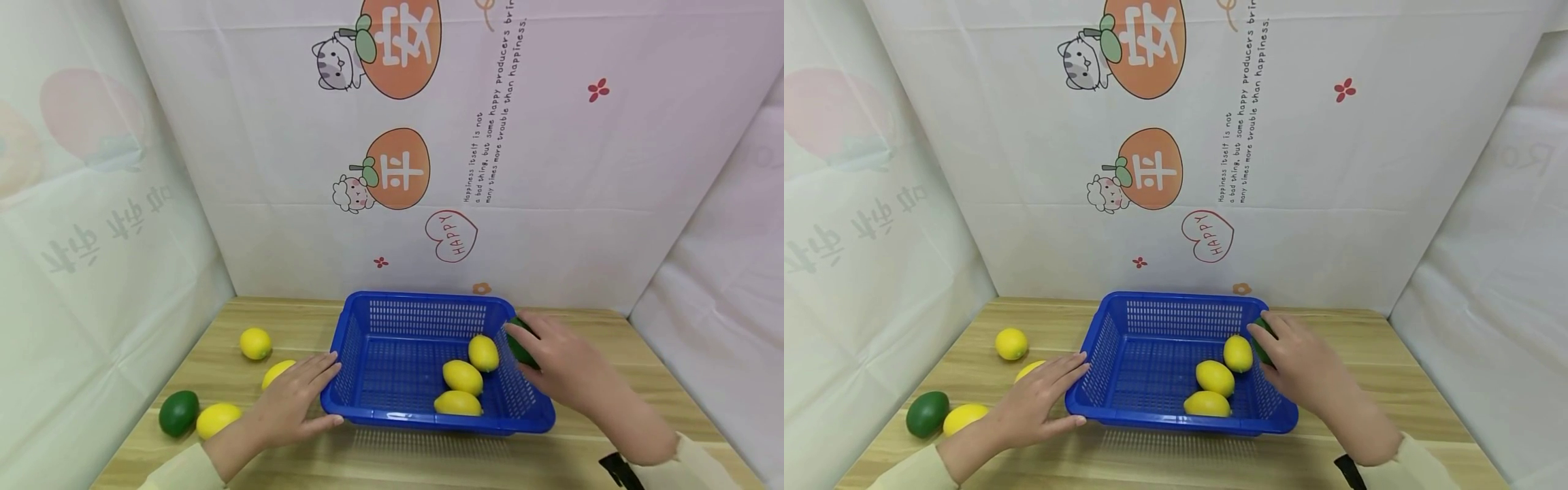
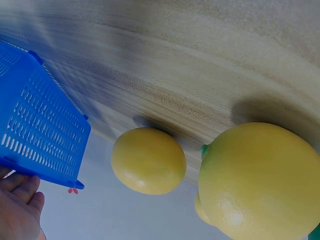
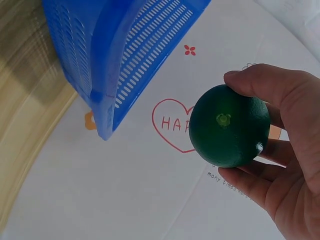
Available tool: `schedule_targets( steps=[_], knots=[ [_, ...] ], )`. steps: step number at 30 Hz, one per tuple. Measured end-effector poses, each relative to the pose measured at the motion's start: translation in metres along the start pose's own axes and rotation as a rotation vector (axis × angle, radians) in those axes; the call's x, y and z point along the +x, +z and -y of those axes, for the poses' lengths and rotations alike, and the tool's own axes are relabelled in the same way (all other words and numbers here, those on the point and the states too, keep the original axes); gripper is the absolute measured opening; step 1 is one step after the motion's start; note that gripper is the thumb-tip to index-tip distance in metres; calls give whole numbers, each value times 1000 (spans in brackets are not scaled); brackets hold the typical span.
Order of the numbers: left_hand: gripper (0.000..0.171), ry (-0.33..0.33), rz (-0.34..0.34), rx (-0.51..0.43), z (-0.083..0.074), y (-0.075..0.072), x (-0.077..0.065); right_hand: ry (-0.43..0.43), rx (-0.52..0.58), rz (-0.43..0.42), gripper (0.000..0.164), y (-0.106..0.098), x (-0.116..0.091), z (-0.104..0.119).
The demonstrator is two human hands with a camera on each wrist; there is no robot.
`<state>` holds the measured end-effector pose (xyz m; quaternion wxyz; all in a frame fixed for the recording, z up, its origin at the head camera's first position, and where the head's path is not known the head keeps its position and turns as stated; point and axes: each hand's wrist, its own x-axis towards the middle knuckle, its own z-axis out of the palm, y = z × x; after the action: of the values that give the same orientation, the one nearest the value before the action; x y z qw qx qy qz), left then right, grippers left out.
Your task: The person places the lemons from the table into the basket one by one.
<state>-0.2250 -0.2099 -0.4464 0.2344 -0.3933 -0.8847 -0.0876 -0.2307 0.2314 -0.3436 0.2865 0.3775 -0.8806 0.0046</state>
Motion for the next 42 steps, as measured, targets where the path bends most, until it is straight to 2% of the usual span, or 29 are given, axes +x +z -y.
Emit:
schedule_targets(
  steps=[11,19,42],
  knots=[
    [76,-6,18,6,-1,-1,0,-1,45,14,60,8,-1,6],
    [76,10,-3,3,0,0,0,29,56,87,59,11,-1,12],
    [77,-5,6,0,-1,-1,1,59,69,204,58,23,-7,20]
  ],
)
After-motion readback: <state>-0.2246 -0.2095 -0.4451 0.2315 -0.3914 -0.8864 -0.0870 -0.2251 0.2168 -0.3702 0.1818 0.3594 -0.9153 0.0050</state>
